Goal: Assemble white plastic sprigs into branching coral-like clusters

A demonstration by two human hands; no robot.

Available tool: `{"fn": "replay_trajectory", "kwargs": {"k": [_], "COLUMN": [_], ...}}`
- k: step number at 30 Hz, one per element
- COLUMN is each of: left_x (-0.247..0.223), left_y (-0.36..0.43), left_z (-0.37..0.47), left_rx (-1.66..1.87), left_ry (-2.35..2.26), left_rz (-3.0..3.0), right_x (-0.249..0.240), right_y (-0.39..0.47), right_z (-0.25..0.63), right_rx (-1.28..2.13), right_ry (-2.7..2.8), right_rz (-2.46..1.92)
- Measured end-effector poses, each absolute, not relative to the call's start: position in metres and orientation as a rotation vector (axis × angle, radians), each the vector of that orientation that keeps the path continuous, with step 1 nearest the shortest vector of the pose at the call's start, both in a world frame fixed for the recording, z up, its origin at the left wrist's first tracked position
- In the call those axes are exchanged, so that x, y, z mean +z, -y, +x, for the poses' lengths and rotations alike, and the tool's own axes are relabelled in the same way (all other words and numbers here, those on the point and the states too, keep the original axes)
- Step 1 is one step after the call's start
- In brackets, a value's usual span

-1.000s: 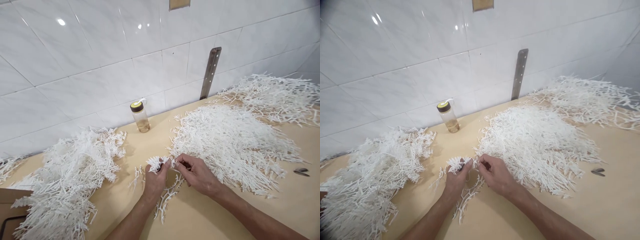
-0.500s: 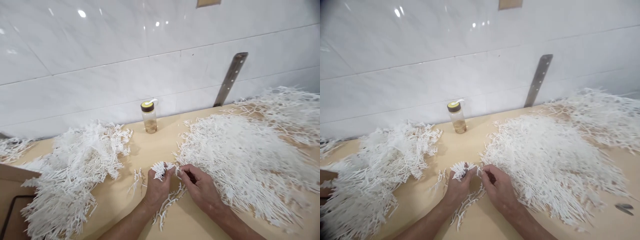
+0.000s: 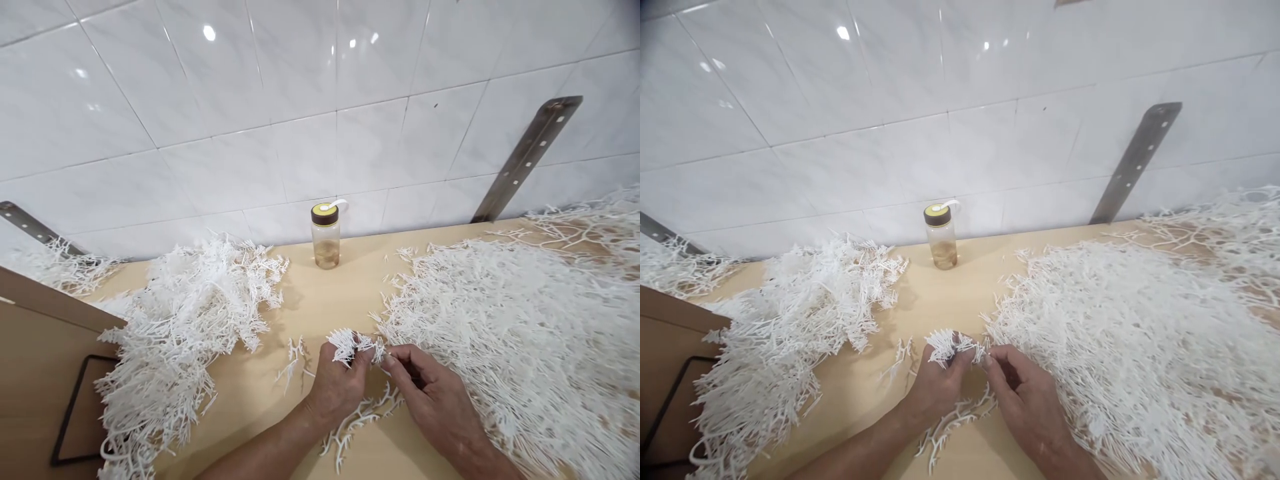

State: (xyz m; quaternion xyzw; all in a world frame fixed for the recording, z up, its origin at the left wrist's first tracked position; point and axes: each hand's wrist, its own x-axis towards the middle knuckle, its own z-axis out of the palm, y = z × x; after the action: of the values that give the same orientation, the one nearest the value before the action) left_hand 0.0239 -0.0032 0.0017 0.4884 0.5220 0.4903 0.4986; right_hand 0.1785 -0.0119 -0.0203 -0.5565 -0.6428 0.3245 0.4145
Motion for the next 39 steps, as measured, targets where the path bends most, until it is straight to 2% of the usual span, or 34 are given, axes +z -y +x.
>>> {"fn": "replay_trajectory", "kwargs": {"k": [12,22,39], "left_x": [0.003,0.012,-0.001], "left_y": [-0.006,-0.003,0.004], "left_z": [0.015,0.024,0.029], "left_rx": [1.102,1.091,1.254], "left_ry": [-1.106,-1.341,-1.332], "left_rz": [1.210,1.086,1.161], "right_x": [-0.006,-0.011,-0.010], "right_y": [0.010,0.009,0.008], "right_z": [0.177,0.176,0.164], "right_rx": [0.883,0.842,0.595], "right_ry": [1.591,1.577,1.633], "right_rz": [-1.340,-1.338,-1.435]}}
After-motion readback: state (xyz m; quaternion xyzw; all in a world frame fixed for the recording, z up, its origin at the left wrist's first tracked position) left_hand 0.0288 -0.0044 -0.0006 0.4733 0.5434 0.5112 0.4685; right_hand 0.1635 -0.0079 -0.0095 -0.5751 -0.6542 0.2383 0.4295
